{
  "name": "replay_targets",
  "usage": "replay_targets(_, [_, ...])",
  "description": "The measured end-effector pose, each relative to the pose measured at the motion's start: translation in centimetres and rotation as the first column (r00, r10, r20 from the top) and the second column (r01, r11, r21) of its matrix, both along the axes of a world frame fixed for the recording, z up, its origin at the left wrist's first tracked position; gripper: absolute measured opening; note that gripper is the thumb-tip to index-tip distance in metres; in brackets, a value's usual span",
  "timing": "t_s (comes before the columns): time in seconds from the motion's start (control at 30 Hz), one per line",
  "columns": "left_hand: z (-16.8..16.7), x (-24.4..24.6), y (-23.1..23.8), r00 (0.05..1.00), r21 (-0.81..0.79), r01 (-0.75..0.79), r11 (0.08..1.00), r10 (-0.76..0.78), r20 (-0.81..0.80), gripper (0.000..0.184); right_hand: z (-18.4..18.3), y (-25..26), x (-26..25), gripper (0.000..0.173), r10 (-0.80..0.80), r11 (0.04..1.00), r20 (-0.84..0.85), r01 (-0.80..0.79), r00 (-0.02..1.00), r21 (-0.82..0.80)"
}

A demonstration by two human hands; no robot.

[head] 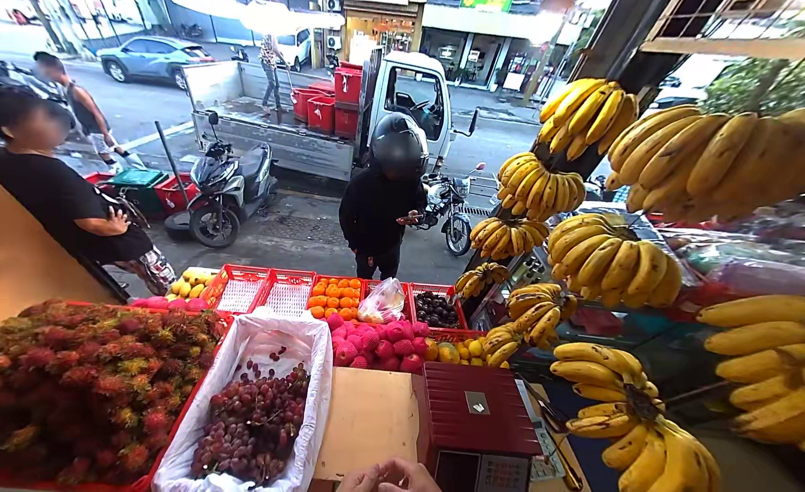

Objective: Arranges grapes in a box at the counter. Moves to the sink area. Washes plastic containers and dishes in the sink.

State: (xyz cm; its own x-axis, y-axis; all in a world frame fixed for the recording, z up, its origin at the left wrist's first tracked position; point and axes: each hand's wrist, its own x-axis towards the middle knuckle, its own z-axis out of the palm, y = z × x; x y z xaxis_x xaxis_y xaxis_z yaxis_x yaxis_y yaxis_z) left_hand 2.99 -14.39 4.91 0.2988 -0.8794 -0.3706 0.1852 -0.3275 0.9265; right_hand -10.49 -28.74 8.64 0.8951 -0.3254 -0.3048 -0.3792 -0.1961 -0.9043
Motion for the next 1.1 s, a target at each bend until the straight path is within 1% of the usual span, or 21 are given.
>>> replay_targets(0.13, [-0.2, -0.6, -0.2, 1.0, -0.012, -0.006, 1.0, 0.006, 0.023, 0.05, -0.4, -0.5, -0.5, 0.029, 0.009, 1.0, -0.025, -0.01, 1.0, -0.015])
replay_targets(0.23, [-0.2, -1.0, -0.3, 1.0, -0.034, -0.011, 0.999, 0.011, 0.004, 0.048, -0.4, -0.8, -0.9, 0.03, 0.024, 1.0, -0.036, -0.025, 0.999, -0.012])
replay_targets(0.37, [-0.1, -1.3, -0.3, 1.0, -0.023, -0.015, 1.0, 0.014, -0.016, 0.048, -0.5, -0.9, -1.0, 0.033, 0.05, 0.998, -0.055, -0.051, 0.997, -0.031])
replay_targets(0.5, [0.0, -1.3, -0.1, 1.0, -0.024, -0.015, 1.0, 0.015, -0.017, 0.045, -0.9, -0.9, -0.9, 0.036, 0.037, 0.996, -0.088, -0.044, 0.995, -0.072])
replay_targets(0.57, [-0.2, -1.3, -0.1, 0.999, -0.039, -0.022, 0.999, 0.021, -0.029, 0.042, -1.0, -1.0, -0.7, 0.039, -0.001, 0.994, -0.127, -0.013, 0.992, -0.113])
replay_targets(0.63, [-0.2, -1.5, -0.2, 0.998, -0.048, -0.039, 0.998, 0.037, -0.056, 0.034, -1.2, -1.0, -0.7, 0.042, -0.055, 0.988, -0.165, 0.03, 0.985, -0.149])
replay_targets(0.7, [0.3, -1.8, -0.3, 0.995, -0.04, -0.066, 0.997, 0.063, -0.078, 0.026, -1.2, -1.1, -0.7, 0.044, -0.073, 0.987, -0.178, 0.045, 0.981, -0.155])
replay_targets(0.8, [0.9, -2.0, -0.4, 0.993, -0.046, -0.095, 0.994, 0.092, -0.07, 0.039, -1.2, -1.3, -0.9, 0.044, -0.048, 0.992, -0.174, 0.027, 0.984, -0.123])
replay_targets(0.9, [0.6, -1.8, -0.4, 0.995, -0.091, -0.096, 0.991, 0.093, -0.035, 0.028, -1.5, -1.2, -1.1, 0.045, -0.027, 0.994, -0.167, 0.009, 0.986, -0.107])
replay_targets(0.97, [0.1, -1.7, -0.5, 0.996, -0.122, -0.091, 0.988, 0.089, -0.021, 0.025, -1.5, -1.1, -1.1, 0.046, -0.025, 0.994, -0.167, 0.007, 0.986, -0.108])
replay_targets(1.1, [0.4, -1.7, -0.5, 0.996, -0.118, -0.087, 0.989, 0.085, -0.021, 0.03, -1.7, -1.0, -1.0, 0.044, -0.058, 0.995, -0.175, 0.042, 0.983, -0.092])
